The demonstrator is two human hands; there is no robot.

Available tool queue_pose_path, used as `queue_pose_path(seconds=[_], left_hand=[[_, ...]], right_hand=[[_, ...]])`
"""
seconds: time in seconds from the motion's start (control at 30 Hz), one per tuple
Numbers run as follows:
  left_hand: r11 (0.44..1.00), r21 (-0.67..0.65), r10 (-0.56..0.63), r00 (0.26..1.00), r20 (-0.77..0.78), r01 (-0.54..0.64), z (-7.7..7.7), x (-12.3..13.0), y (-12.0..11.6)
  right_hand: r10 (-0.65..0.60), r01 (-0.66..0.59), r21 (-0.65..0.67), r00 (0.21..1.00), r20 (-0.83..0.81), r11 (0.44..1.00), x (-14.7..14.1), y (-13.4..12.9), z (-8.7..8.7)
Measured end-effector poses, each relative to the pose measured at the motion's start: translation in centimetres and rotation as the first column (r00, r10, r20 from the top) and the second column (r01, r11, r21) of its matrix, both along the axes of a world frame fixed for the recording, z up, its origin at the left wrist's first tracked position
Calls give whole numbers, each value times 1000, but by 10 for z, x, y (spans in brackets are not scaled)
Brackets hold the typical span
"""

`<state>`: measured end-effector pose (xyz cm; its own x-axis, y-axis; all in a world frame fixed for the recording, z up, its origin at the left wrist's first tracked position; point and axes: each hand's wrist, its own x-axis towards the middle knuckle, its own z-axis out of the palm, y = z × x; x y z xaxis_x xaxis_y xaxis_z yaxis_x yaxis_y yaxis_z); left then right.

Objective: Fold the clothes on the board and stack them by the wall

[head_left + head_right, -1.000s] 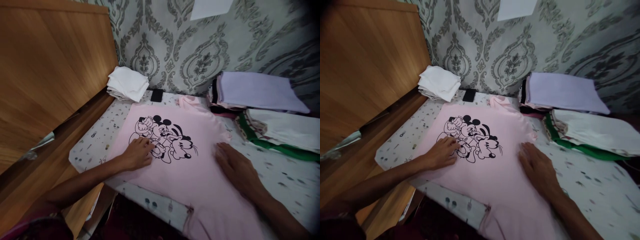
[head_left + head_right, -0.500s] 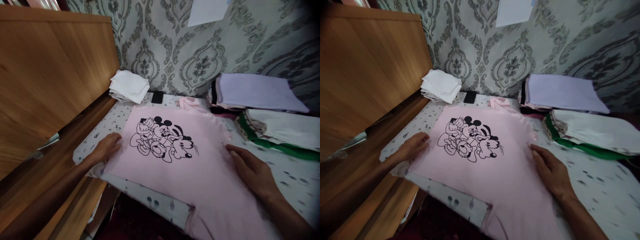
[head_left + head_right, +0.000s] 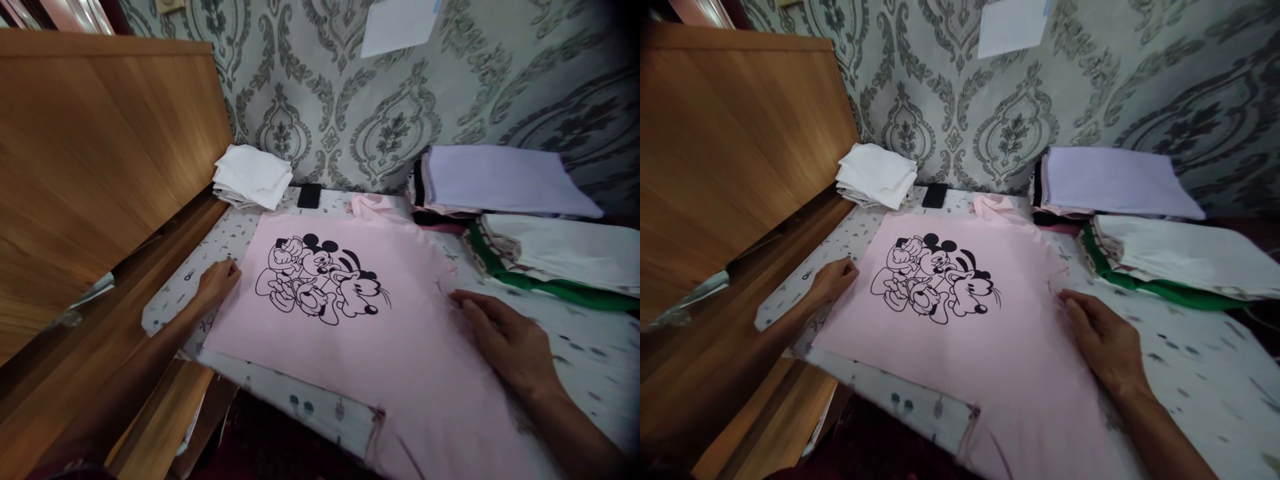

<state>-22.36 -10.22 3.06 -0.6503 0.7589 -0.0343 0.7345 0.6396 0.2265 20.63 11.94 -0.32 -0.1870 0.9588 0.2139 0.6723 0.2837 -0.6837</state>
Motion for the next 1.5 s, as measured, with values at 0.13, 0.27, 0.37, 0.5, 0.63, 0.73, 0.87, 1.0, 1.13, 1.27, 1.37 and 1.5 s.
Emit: queue_pose_path(seconds=[0.13,0.27,0.37,0.5,0.63,0.73,0.87,1.0,1.13,1.27,1.37,1.5], left_hand=[[998,-67,-21,998,-64,17,4,-1,-1],[988,-154,-25,994,-106,9,8,-2,-1],[978,-209,-24,991,-133,-4,9,-2,1],[968,-249,-12,989,-149,-25,11,-3,2],[965,-263,-45,990,-133,9,16,1,4],[972,-220,-123,973,-196,79,19,9,9],[973,-37,-233,964,-130,230,9,34,19],[859,72,-512,855,81,508,-14,56,34],[892,-57,-448,894,14,448,-24,37,41],[973,-120,-207,976,-70,197,-14,-7,20],[975,21,-218,970,-104,221,-2,-12,-10],[837,72,-547,835,64,542,18,24,-44]], right_hand=[[51,-51,0,997,51,999,3,-1,-2],[93,-94,5,992,81,996,4,-2,-1],[105,-105,-7,990,93,994,3,-3,0],[177,-183,34,975,131,983,3,-4,-4],[229,-253,125,957,181,959,6,0,-13],[238,-270,150,950,200,951,7,2,-17],[253,-288,150,943,214,946,8,3,-16],[246,-277,132,947,208,952,8,2,-14],[244,-269,130,953,182,954,8,2,-15],[231,-254,119,956,182,960,9,-1,-16],[229,-251,96,953,198,963,8,-2,-16],[239,-265,109,949,207,958,8,-1,-18]])
